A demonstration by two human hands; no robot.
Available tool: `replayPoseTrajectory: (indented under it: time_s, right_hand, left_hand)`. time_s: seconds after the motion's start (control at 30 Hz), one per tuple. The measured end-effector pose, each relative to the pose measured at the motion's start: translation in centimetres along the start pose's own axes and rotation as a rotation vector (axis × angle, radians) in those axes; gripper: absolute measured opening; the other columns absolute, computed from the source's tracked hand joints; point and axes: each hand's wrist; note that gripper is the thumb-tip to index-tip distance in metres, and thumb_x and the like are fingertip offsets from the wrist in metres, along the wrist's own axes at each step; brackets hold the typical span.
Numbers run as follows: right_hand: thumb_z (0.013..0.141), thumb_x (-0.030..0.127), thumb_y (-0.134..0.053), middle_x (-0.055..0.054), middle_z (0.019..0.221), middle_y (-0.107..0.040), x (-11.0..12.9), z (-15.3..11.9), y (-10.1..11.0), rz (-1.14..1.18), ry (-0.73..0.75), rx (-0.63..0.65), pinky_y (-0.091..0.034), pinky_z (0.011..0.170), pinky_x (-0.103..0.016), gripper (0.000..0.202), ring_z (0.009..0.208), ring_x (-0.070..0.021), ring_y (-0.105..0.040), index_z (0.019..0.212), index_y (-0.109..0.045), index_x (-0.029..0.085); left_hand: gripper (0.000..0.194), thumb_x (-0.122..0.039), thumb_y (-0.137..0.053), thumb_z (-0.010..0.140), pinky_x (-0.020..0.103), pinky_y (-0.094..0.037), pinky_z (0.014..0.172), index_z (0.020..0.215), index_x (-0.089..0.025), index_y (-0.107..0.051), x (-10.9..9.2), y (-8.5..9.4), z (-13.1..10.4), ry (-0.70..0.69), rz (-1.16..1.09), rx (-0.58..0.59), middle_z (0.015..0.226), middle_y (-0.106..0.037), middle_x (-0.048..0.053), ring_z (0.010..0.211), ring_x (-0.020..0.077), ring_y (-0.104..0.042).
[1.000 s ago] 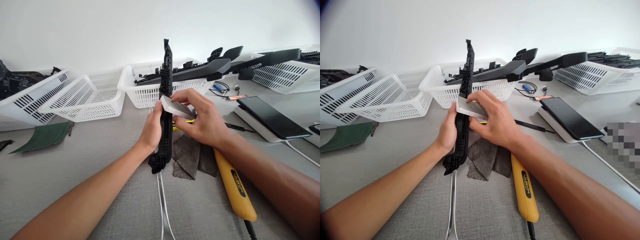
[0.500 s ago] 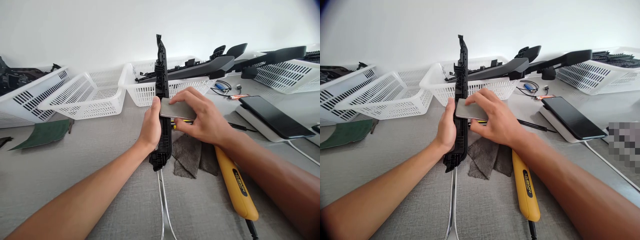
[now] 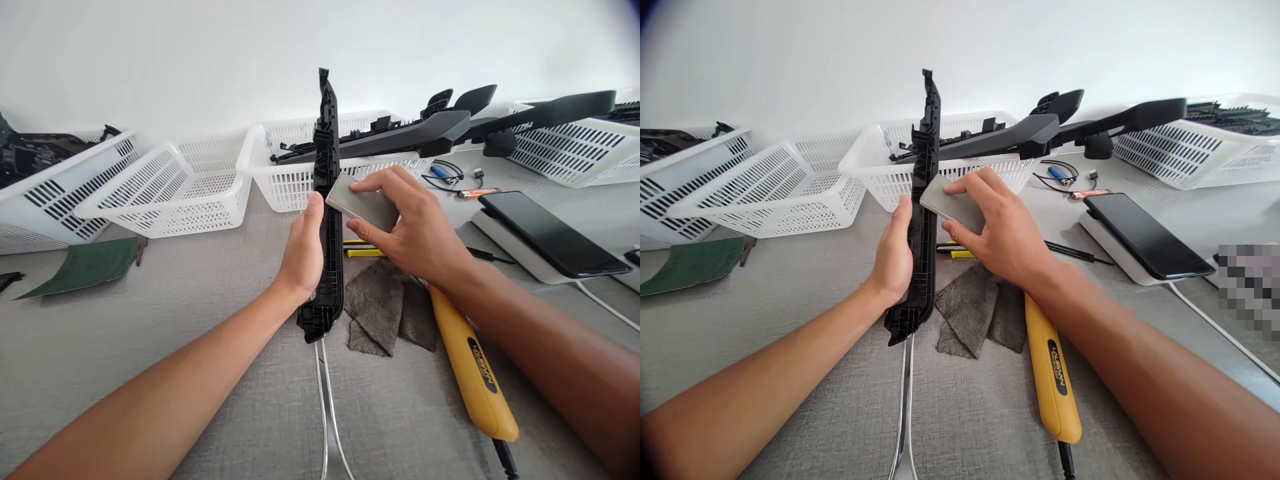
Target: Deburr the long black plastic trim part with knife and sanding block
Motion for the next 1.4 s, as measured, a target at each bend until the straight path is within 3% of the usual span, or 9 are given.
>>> replayPoseTrajectory:
  time_s: [0.13, 0.3, 0.43, 0.6, 0.87, 1.07, 1.2, 1.4]
  right_hand:
    - [0.091, 0.028, -0.073, -0.010, 0.122, -0.067, 0.2, -0.1, -0.2, 0.036, 0.027, 0.024, -0.055, 0.099, -0.048, 0.031, 0.114, -0.0312, -0.065, 0.121, -0.067, 0.026]
    - [0.088, 0.021, -0.073, -0.009, 0.124, -0.068, 1.3, -0.3, -0.3, 0.084, 0.112, 0.162, -0.056, 0.098, -0.045, 0.033, 0.114, -0.0304, -0.067, 0.120, -0.068, 0.025]
    - [0.084, 0.014, -0.068, -0.009, 0.123, -0.069, 1.5, -0.1, 0.0, 0.085, 0.166, 0.218, -0.056, 0.096, -0.044, 0.035, 0.113, -0.0302, -0.068, 0.117, -0.070, 0.024]
    - [0.080, 0.010, -0.065, -0.009, 0.123, -0.070, 1.2, 0.0, 0.2, 0.039, 0.213, 0.210, -0.053, 0.101, -0.049, 0.038, 0.118, -0.0327, -0.065, 0.115, -0.071, 0.023]
    - [0.091, 0.015, -0.065, -0.009, 0.133, -0.070, 0.9, 0.1, 0.4, 0.040, 0.247, 0.220, -0.055, 0.105, -0.050, 0.036, 0.122, -0.0297, -0.066, 0.124, -0.073, 0.027]
    - [0.092, 0.020, -0.070, -0.012, 0.129, -0.072, 1.0, 0.0, 0.5, 0.026, 0.184, 0.166, -0.056, 0.103, -0.051, 0.034, 0.119, -0.0317, -0.068, 0.126, -0.075, 0.024]
    - [0.091, 0.018, -0.069, -0.009, 0.131, -0.072, 1.0, 0.1, 0.6, 0.056, 0.249, 0.219, -0.056, 0.104, -0.052, 0.036, 0.119, -0.0311, -0.067, 0.125, -0.076, 0.027]
    - [0.094, 0.019, -0.067, -0.010, 0.135, -0.071, 1.1, 0.2, 0.9, 0.026, 0.207, 0.227, -0.053, 0.107, -0.053, 0.038, 0.124, -0.0325, -0.065, 0.131, -0.073, 0.026]
  left_hand:
    - [0.050, -0.061, -0.042, 0.107, 0.041, -0.039, 0.125, 0.110, -0.023, -0.074, 0.2, 0.0, 0.2, -0.010, -0.039, -0.021, 0.127, -0.076, 0.003, 0.152, 0.0287, -0.047]
    - [0.053, -0.064, -0.040, 0.106, 0.040, -0.051, 0.115, 0.111, -0.023, -0.072, 0.5, 0.1, 0.4, -0.037, -0.095, -0.235, 0.122, -0.078, 0.005, 0.141, 0.0292, -0.060]
    - [0.056, -0.069, -0.038, 0.105, 0.037, -0.054, 0.111, 0.112, -0.024, -0.072, 0.8, 0.3, 0.6, -0.080, -0.080, -0.313, 0.128, -0.076, 0.006, 0.139, 0.0286, -0.061]
    - [0.057, -0.069, -0.037, 0.105, 0.038, -0.054, 0.112, 0.112, -0.024, -0.072, 1.0, 0.3, 0.8, -0.063, -0.090, -0.290, 0.125, -0.078, 0.006, 0.135, 0.0275, -0.065]
    - [0.052, -0.063, -0.040, 0.106, 0.038, -0.053, 0.114, 0.111, -0.024, -0.074, 0.5, 0.2, 0.7, -0.031, -0.075, -0.293, 0.131, -0.076, 0.004, 0.145, 0.0285, -0.056]
    - [0.050, -0.059, -0.038, 0.107, 0.036, -0.055, 0.112, 0.110, -0.024, -0.073, 0.2, 0.0, 0.6, 0.000, -0.102, -0.282, 0.130, -0.076, 0.004, 0.141, 0.0271, -0.060]
    - [0.045, -0.056, -0.041, 0.107, 0.035, -0.055, 0.112, 0.109, -0.025, -0.074, 0.0, -0.1, 0.5, 0.006, -0.115, -0.308, 0.123, -0.079, 0.003, 0.139, 0.0257, -0.062]
    - [0.049, -0.059, -0.038, 0.108, 0.037, -0.052, 0.116, 0.111, -0.025, -0.073, 0.3, 0.1, 0.7, -0.015, -0.085, -0.280, 0.123, -0.078, 0.003, 0.143, 0.0262, -0.058]
Point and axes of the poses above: each hand's wrist, its own z-axis towards the middle knuckle, its own y-axis out of the back of the hand, x = y × z
